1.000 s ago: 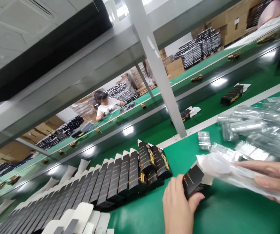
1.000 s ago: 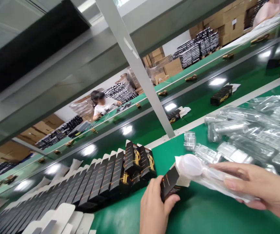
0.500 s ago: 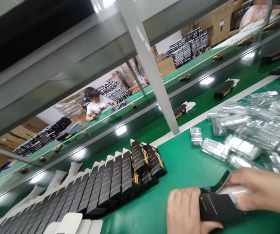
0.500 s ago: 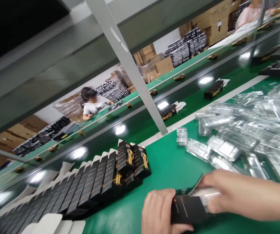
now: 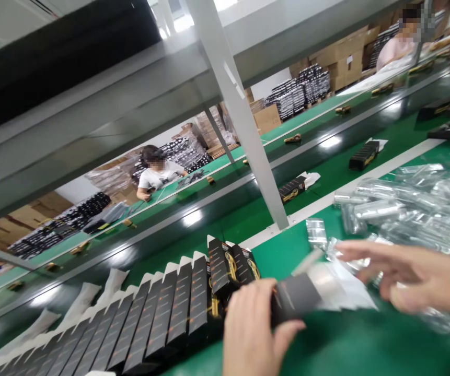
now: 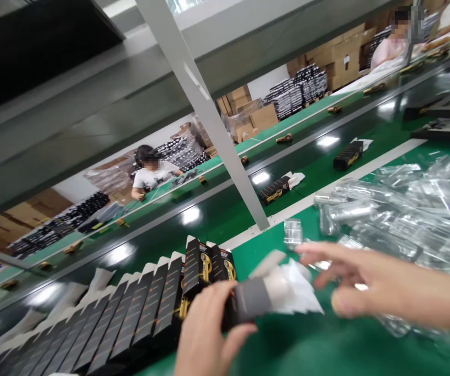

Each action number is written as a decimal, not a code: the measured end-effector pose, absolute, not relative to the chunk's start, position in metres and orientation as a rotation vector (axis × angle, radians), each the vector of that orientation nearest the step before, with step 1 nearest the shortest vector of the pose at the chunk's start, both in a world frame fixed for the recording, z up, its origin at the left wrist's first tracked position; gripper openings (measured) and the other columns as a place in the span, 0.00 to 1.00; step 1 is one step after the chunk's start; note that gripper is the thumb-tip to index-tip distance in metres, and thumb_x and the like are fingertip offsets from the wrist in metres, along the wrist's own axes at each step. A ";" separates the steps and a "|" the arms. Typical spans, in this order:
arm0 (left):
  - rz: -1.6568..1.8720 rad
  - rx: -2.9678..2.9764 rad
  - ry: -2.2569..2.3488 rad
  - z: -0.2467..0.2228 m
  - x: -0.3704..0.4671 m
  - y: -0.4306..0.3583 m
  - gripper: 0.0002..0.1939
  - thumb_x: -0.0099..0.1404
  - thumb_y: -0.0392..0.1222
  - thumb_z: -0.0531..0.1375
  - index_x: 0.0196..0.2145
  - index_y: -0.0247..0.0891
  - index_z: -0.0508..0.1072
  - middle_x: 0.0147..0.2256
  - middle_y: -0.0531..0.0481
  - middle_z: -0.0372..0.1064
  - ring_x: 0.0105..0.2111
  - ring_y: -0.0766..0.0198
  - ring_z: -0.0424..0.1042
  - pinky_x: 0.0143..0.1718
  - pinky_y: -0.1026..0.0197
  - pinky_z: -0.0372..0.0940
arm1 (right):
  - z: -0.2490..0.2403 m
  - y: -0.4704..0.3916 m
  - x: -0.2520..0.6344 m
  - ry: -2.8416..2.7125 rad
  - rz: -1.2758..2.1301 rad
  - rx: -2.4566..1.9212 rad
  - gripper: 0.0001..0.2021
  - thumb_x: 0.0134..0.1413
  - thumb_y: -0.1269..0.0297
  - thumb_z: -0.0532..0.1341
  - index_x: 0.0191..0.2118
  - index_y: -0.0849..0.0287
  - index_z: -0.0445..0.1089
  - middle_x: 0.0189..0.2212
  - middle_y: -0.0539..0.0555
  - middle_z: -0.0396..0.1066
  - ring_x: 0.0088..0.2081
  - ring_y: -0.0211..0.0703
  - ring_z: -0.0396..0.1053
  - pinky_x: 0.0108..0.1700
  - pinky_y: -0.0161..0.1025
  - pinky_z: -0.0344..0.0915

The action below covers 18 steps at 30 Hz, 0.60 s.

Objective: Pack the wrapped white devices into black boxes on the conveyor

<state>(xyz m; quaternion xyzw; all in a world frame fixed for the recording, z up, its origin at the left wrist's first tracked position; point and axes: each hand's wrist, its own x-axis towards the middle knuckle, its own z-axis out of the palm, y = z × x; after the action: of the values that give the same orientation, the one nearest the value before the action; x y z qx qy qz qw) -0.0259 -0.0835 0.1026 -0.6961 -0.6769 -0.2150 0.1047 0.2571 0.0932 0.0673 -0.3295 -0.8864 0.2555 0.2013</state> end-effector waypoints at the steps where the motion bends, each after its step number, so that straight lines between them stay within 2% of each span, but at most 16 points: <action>1: -0.554 -2.035 -2.049 0.120 -0.040 -0.072 0.22 0.65 0.58 0.53 0.51 0.43 0.61 0.43 0.47 0.69 0.40 0.57 0.69 0.41 0.56 0.64 | 0.071 0.110 0.258 -2.476 0.653 -0.945 0.24 0.59 0.46 0.53 0.60 0.39 0.56 0.50 0.49 0.71 0.41 0.44 0.75 0.33 0.32 0.73; 3: -0.424 -1.871 -2.188 0.150 -0.069 -0.040 0.20 0.66 0.51 0.56 0.52 0.41 0.59 0.46 0.46 0.66 0.45 0.56 0.67 0.47 0.55 0.63 | 0.075 0.141 0.250 -2.494 0.417 -0.966 0.19 0.64 0.54 0.49 0.59 0.44 0.58 0.51 0.54 0.71 0.45 0.49 0.73 0.38 0.39 0.75; 5: -0.221 -1.720 -2.335 0.168 -0.098 0.003 0.21 0.68 0.48 0.54 0.54 0.35 0.58 0.49 0.42 0.64 0.49 0.55 0.65 0.50 0.55 0.61 | 0.075 0.165 0.230 -2.570 0.134 -0.838 0.18 0.61 0.64 0.51 0.56 0.48 0.63 0.51 0.55 0.70 0.48 0.55 0.71 0.44 0.50 0.73; 7: -0.118 -1.657 -2.408 0.172 -0.124 0.048 0.21 0.67 0.47 0.56 0.52 0.31 0.61 0.47 0.39 0.65 0.48 0.53 0.67 0.50 0.54 0.62 | 0.074 0.179 0.202 -2.722 0.034 -0.573 0.29 0.52 0.79 0.50 0.57 0.47 0.61 0.57 0.51 0.65 0.54 0.58 0.64 0.50 0.58 0.67; 9: -0.017 -1.583 -2.490 0.163 -0.146 0.089 0.20 0.65 0.46 0.57 0.50 0.31 0.63 0.47 0.39 0.66 0.47 0.54 0.68 0.49 0.50 0.63 | 0.071 0.183 0.177 -2.826 -0.058 -0.320 0.39 0.41 0.86 0.49 0.58 0.44 0.60 0.61 0.47 0.59 0.58 0.58 0.60 0.52 0.59 0.64; 11: 0.080 -1.529 -2.573 0.146 -0.161 0.118 0.19 0.65 0.47 0.58 0.50 0.33 0.65 0.48 0.41 0.66 0.46 0.55 0.68 0.49 0.47 0.64 | 0.068 0.184 0.160 -2.863 -0.117 -0.175 0.38 0.38 0.87 0.49 0.54 0.45 0.65 0.56 0.48 0.65 0.56 0.57 0.62 0.50 0.55 0.65; 13: 0.167 -1.509 -2.654 0.128 -0.169 0.135 0.20 0.66 0.48 0.57 0.51 0.35 0.66 0.49 0.43 0.66 0.48 0.56 0.68 0.51 0.45 0.63 | 0.065 0.186 0.154 -2.861 -0.145 -0.130 0.28 0.41 0.86 0.51 0.43 0.50 0.71 0.43 0.51 0.73 0.47 0.55 0.68 0.45 0.51 0.67; 15: 0.247 -1.504 -2.737 0.112 -0.172 0.143 0.21 0.65 0.49 0.58 0.51 0.36 0.66 0.50 0.43 0.65 0.49 0.55 0.67 0.51 0.43 0.63 | 0.064 0.191 0.157 -2.834 -0.158 -0.140 0.19 0.42 0.84 0.52 0.33 0.54 0.71 0.31 0.51 0.72 0.38 0.51 0.69 0.40 0.48 0.66; 18: 0.317 -1.520 -2.812 0.104 -0.174 0.144 0.23 0.64 0.49 0.59 0.54 0.37 0.64 0.53 0.42 0.63 0.51 0.52 0.65 0.52 0.41 0.62 | 0.069 0.198 0.165 -2.678 -0.134 -0.282 0.14 0.43 0.80 0.53 0.30 0.55 0.70 0.28 0.51 0.70 0.32 0.47 0.66 0.38 0.46 0.63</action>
<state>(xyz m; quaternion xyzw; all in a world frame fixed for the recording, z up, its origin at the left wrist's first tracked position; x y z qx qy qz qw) -0.1742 0.1435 0.1036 -0.4729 -0.8748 0.0988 -0.0353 0.1647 0.1982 0.0692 -0.1018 -0.9688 -0.0484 0.2209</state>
